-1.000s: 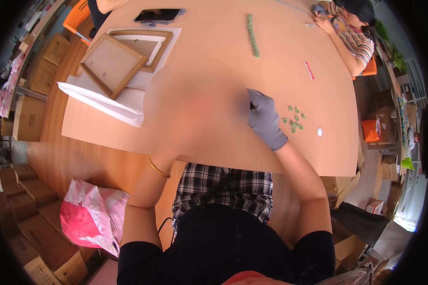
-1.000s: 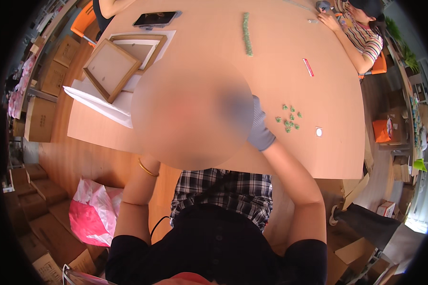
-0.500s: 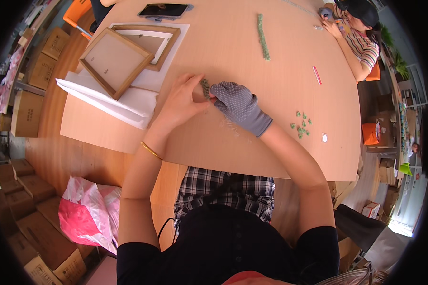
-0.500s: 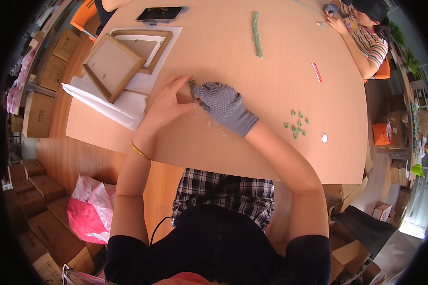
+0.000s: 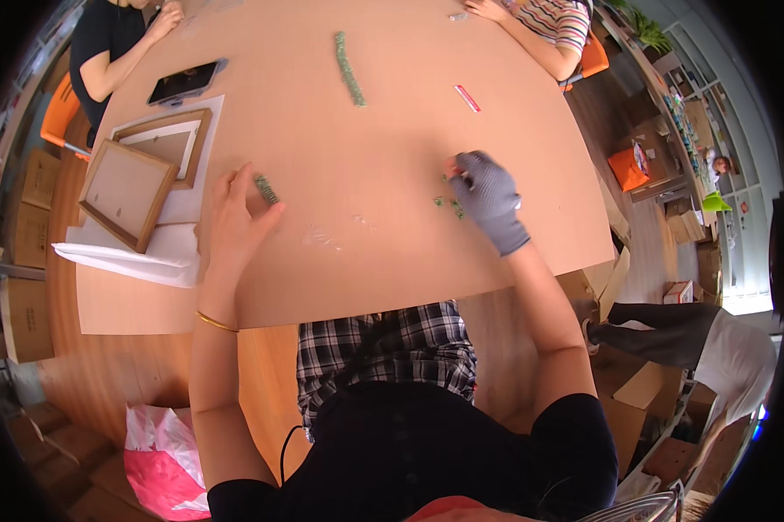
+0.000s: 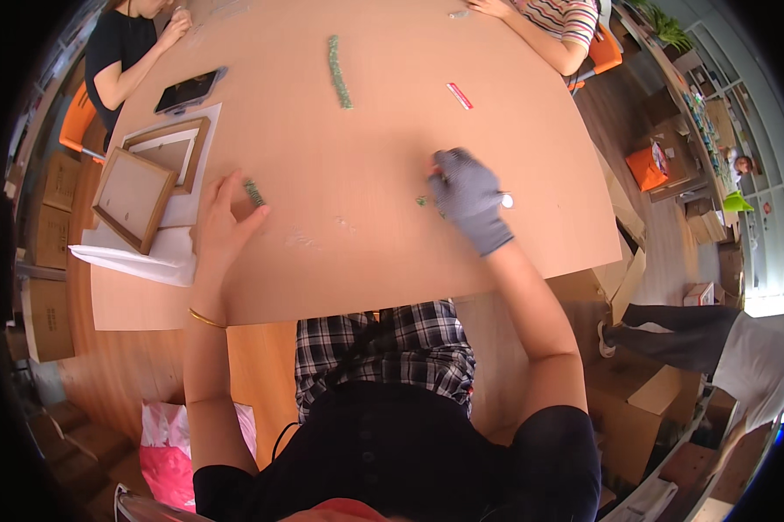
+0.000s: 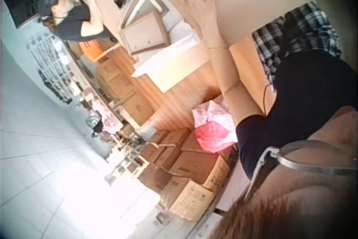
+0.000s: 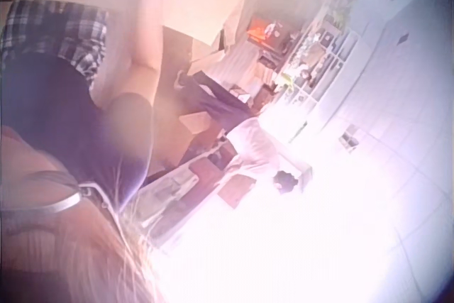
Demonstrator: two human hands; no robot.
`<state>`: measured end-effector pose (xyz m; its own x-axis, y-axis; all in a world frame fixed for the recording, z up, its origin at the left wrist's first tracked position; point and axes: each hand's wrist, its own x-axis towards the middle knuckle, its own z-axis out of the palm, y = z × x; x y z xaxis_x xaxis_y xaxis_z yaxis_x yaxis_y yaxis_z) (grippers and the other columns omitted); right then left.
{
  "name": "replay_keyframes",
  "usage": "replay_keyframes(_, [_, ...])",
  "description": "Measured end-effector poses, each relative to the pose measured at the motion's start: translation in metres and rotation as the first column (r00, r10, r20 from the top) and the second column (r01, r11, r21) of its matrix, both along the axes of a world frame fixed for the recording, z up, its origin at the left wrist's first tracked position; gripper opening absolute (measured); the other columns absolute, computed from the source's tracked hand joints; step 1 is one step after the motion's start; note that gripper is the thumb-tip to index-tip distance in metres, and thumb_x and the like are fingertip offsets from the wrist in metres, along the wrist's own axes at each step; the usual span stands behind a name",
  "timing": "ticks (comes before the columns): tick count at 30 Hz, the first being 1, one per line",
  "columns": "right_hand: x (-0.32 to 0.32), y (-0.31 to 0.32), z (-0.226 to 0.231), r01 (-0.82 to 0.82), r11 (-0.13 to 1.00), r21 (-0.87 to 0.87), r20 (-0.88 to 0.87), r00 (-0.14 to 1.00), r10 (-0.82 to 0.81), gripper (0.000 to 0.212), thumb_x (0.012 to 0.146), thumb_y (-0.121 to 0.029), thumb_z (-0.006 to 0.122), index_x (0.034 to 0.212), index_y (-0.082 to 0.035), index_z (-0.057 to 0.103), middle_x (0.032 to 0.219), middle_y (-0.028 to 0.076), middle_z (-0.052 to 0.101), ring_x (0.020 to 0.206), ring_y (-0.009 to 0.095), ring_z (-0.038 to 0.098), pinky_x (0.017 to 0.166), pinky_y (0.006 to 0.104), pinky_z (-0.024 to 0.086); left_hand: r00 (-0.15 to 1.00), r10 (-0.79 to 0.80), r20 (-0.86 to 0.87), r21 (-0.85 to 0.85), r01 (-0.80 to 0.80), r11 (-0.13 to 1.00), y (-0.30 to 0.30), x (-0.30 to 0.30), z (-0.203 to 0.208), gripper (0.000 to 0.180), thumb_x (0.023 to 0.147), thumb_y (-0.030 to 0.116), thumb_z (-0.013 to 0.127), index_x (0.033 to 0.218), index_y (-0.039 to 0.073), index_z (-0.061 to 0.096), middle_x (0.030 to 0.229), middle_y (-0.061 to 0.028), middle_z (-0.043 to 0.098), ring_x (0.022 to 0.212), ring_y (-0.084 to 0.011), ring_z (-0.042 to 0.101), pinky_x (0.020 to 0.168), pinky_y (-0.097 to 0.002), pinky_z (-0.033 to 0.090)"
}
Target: The person assembles small green plastic parts with white plastic inserts by hand at a workbench.
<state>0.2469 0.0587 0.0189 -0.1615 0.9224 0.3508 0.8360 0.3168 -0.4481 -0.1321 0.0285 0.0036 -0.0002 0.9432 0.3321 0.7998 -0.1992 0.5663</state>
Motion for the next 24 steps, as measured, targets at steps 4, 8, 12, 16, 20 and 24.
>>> replay_keyframes(4, [0.029,0.013,-0.006,0.003,0.999,-0.038,0.111,0.994,0.002,0.018,0.081,-0.018,0.072,0.098,-0.012,0.071,0.092,0.01,0.067,0.088,0.028,0.067,0.076,0.0408,0.055,0.996,-0.084,0.022,0.033,0.083,0.996,-0.007,0.026,0.022,0.055,0.08,0.018,0.079,0.129,0.004,0.059,0.127,-0.0174,0.057,0.119,-0.0362,0.055,0.1,-0.0433,0.046])
replay_keyframes(8, [0.016,0.017,-0.018,-0.103,0.994,-0.038,0.149,0.983,0.107,0.017,0.083,-0.015,0.071,0.1,-0.013,0.072,0.094,0.009,0.067,0.095,0.028,0.066,0.08,0.0386,0.055,0.967,-0.21,0.146,0.001,0.212,0.977,-0.017,0.061,0.024,0.043,0.083,0.016,0.076,0.122,0.004,0.064,0.122,-0.015,0.06,0.114,-0.0346,0.058,0.097,-0.0432,0.048])
replay_keyframes(12, [0.014,0.014,-0.006,-0.16,0.987,-0.03,0.073,0.984,0.161,0.02,0.082,-0.011,0.073,0.102,-0.011,0.072,0.092,0.007,0.069,0.091,0.023,0.068,0.077,0.0353,0.056,0.925,-0.281,0.255,-0.032,0.299,0.954,-0.031,0.095,0.03,0.027,0.086,0.012,0.074,0.111,0.003,0.068,0.109,-0.011,0.066,0.098,-0.025,0.065,0.081,-0.0353,0.052])
replay_keyframes(16, [-0.016,-0.033,0.015,-0.296,0.909,-0.292,-0.618,0.784,0.056,0.021,0.086,-0.008,0.072,0.107,-0.007,0.07,0.089,0.004,0.071,0.084,0.016,0.069,0.07,0.0294,0.054,0.812,-0.271,0.517,0.01,0.311,0.95,-0.051,0.126,0.044,0.019,0.086,0.004,0.072,0.105,0.003,0.07,0.097,-0.0075,0.07,0.08,-0.0149,0.065,0.065,-0.0251,0.05])
replay_keyframes(20, [-0.035,-0.081,0.022,-0.472,0.839,-0.27,-0.938,0.324,-0.119,0.014,0.093,-0.008,0.069,0.107,-0.004,0.069,0.09,0.003,0.072,0.079,0.01,0.068,0.064,0.024,0.051,0.719,-0.296,0.629,0.113,0.292,0.95,-0.062,0.156,0.055,0.019,0.085,-0.004,0.072,0.103,0.001,0.071,0.098,-0.006,0.069,0.079,-0.0114,0.063,0.067,-0.0239,0.049])
replay_keyframes(24, [-0.044,-0.101,0.028,-0.519,0.83,-0.205,-0.979,0.113,-0.171,0.012,0.093,-0.008,0.069,0.104,-0.004,0.069,0.091,0.004,0.072,0.079,0.011,0.068,0.062,0.0239,0.05,0.786,-0.376,0.491,0.267,0.275,0.924,-0.069,0.16,0.059,0.019,0.082,-0.001,0.076,0.1,0.004,0.072,0.095,-0.0067,0.07,0.078,-0.0168,0.065,0.064,-0.0288,0.051])
